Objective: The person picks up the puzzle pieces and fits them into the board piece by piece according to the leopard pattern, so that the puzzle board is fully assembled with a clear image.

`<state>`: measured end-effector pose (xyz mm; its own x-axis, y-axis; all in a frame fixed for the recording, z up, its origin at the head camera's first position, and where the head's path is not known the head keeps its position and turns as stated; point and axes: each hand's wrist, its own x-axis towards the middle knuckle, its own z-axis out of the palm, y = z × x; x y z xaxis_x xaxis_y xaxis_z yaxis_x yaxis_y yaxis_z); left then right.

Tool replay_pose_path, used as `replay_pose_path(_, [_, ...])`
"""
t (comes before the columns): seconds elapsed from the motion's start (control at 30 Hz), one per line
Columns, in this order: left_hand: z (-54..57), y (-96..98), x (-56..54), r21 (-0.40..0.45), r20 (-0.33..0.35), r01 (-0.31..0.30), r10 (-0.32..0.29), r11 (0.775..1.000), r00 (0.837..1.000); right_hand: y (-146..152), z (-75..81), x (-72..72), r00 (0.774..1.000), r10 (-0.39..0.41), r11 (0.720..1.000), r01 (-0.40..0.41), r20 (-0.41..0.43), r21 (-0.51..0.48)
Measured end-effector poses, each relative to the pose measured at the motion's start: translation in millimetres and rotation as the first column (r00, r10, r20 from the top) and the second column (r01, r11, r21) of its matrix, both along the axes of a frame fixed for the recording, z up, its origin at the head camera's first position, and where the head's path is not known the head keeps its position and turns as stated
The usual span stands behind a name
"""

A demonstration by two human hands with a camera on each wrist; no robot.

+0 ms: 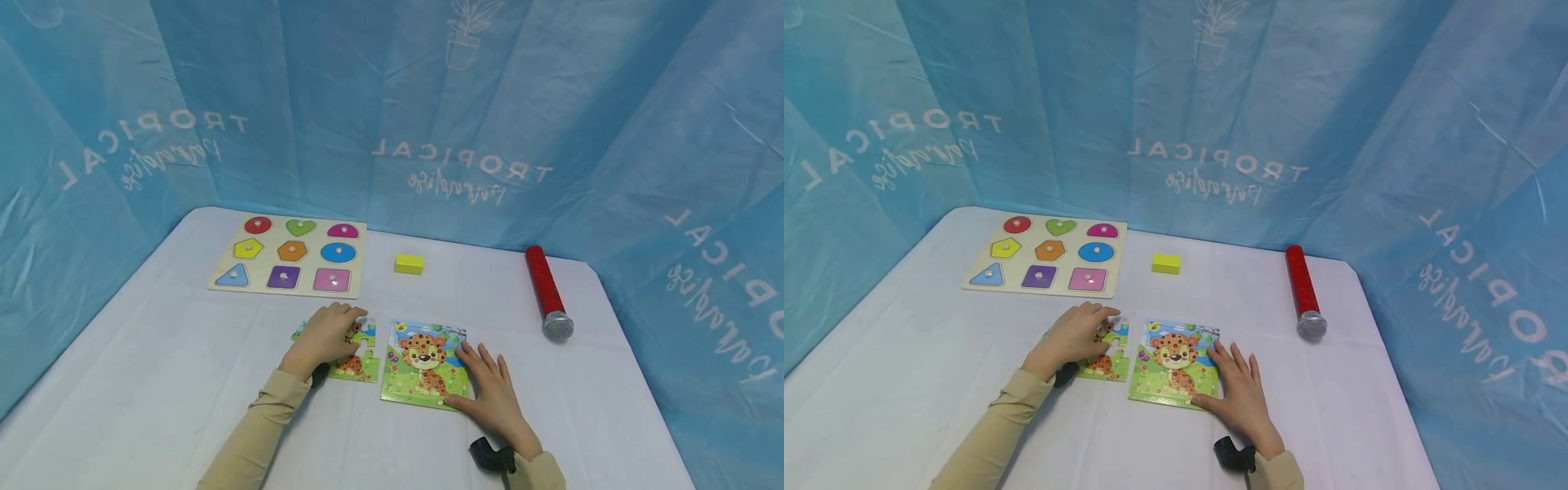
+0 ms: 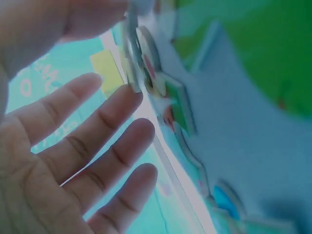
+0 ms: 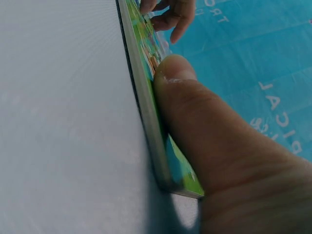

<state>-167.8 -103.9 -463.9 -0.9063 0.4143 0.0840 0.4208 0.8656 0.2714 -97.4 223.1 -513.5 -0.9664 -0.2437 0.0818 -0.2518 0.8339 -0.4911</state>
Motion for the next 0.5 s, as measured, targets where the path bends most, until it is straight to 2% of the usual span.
replay_pose_path(0.13, [4.7,10.8,0.9,0.064,0.009,0.008,-0.009,0.998,1.000,-1.9,-0.5,0.2,1.000,0.004,1.000,-0.004,-0.016,-0.004])
replay_pose_path(0.23, [6.1,33.2,-0.3,0.119,0.028,0.093,-0.097,0.988,0.995,-1.2,-0.4,-0.2,1.000,0.001,1.000,-0.001,-0.031,-0.012])
replay_pose_path(0.37, [2.8,67.5,-1.1,0.097,0.005,0.219,-0.221,0.971,0.975,1.7,-0.9,-2.0,0.999,0.018,1.000,-0.018,-0.031,-0.012])
replay_pose_path(0.5, [1.9,94.0,2.1,0.022,-0.042,0.268,-0.267,0.963,0.963,2.6,-1.5,-1.7,0.999,0.026,0.999,-0.026,-0.025,-0.021])
